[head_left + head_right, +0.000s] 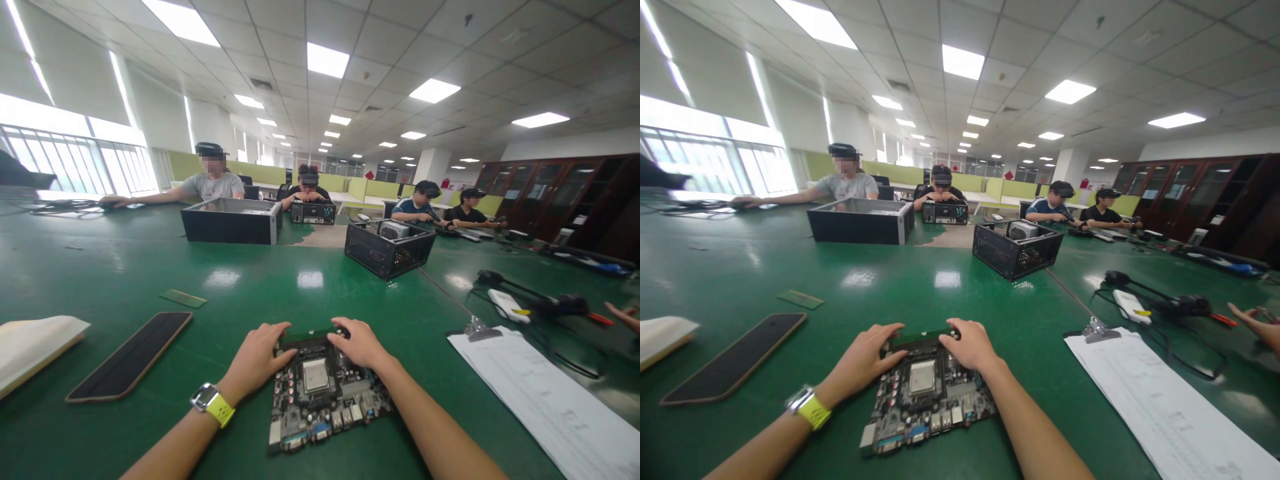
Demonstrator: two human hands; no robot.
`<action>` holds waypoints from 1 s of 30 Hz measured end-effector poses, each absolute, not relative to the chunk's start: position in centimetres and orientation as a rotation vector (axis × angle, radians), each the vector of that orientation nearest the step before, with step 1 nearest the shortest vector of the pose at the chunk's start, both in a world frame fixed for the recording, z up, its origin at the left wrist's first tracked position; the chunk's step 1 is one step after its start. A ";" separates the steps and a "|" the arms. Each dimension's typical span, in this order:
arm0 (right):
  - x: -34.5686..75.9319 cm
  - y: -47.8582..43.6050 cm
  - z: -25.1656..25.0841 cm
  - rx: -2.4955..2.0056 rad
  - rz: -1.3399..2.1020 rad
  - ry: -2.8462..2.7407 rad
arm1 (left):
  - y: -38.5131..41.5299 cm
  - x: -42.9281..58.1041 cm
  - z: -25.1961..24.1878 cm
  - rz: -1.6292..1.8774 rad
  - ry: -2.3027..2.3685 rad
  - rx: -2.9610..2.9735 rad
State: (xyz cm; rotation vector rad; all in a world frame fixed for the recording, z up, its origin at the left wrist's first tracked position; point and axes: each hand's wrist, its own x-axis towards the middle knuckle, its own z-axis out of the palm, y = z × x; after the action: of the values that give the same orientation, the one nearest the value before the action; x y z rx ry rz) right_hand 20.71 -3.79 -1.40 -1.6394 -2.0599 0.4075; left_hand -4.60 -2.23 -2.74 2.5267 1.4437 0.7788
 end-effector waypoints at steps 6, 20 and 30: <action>19.7 -5.6 -0.8 -1.712 0.319 -2.011 | -2.3 -4.8 -2.3 0.758 1.357 2.556; 19.7 -4.9 -3.1 -1.586 0.378 -1.916 | -2.5 -5.3 -2.1 0.811 1.311 2.444; 19.8 -4.9 -3.2 -1.593 0.389 -1.922 | -2.3 -5.4 -2.4 0.851 1.319 2.438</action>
State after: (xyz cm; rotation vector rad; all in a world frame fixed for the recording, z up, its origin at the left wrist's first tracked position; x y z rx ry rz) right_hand 19.75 -4.87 -3.15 -1.5934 -1.9218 0.3886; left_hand -5.41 -2.30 -2.37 2.4383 1.3185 0.8508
